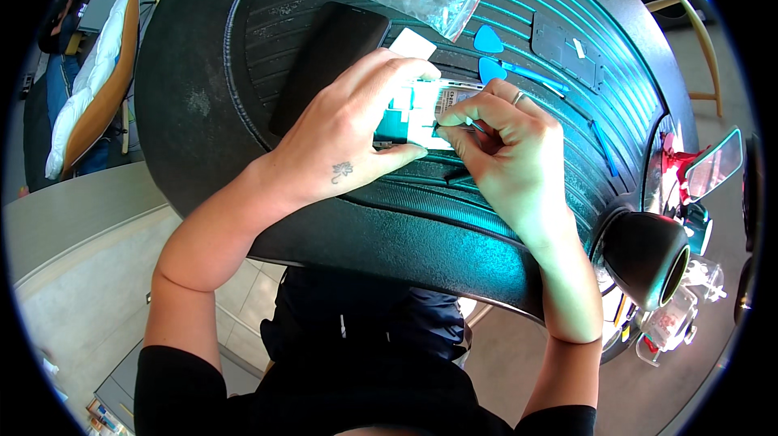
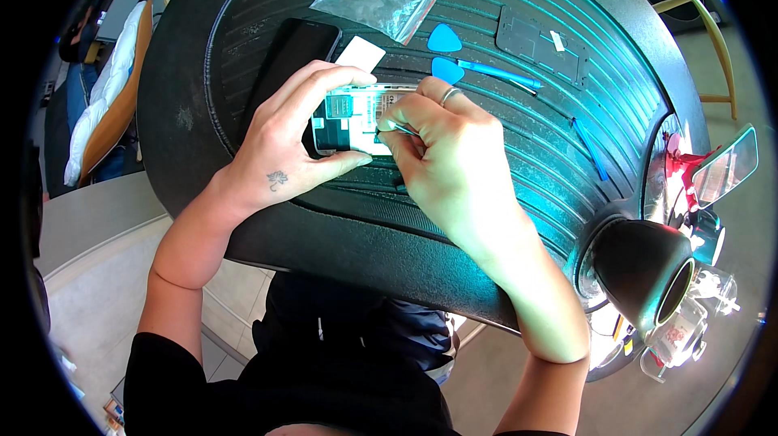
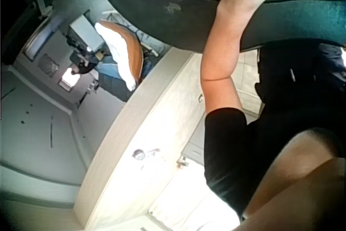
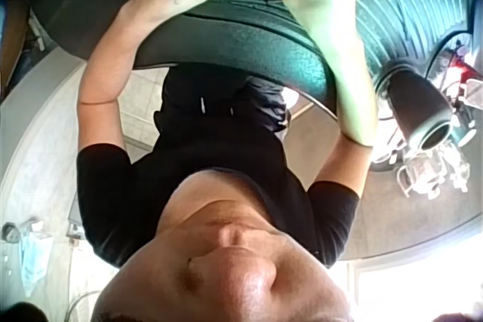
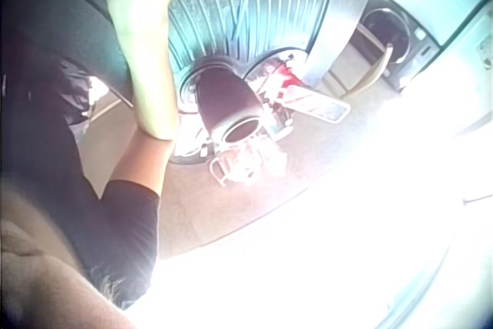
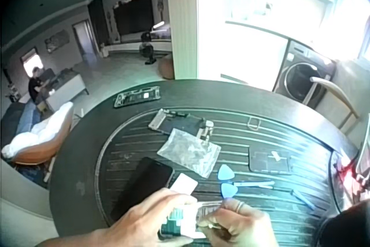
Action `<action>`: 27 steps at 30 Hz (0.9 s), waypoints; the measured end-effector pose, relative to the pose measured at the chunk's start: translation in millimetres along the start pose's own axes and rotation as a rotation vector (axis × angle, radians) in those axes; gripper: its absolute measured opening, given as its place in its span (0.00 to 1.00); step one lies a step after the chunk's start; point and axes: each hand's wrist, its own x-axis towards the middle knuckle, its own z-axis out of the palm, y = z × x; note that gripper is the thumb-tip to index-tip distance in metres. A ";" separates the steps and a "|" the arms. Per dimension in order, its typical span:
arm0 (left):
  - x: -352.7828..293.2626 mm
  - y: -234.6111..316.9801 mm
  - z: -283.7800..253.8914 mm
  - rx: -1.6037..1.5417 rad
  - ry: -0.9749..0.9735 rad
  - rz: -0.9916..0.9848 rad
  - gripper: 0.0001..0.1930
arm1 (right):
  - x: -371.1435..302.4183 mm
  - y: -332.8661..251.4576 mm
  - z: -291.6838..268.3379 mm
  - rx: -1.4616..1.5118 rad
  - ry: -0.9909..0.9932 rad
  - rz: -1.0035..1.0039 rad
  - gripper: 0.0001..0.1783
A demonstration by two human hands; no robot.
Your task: The person disassembles a smartphone by removing the back cover and internal components using a small metal tool. They carefully pry open the device, remove the battery, and place parts on the table.
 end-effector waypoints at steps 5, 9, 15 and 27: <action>-0.2 -1.4 0.5 0.004 0.005 0.008 0.34 | 0.4 1.7 -2.5 -0.013 -0.027 -0.038 0.08; 0.5 -1.7 0.5 -0.011 0.000 -0.003 0.34 | 0.8 3.0 -7.5 0.036 -0.074 -0.025 0.08; 1.1 -2.0 0.3 -0.008 0.006 0.004 0.33 | 2.4 3.6 -0.1 -0.006 -0.018 -0.076 0.07; 1.2 -3.6 0.5 -0.007 0.008 0.012 0.34 | 3.3 6.1 -6.3 0.008 -0.083 -0.125 0.08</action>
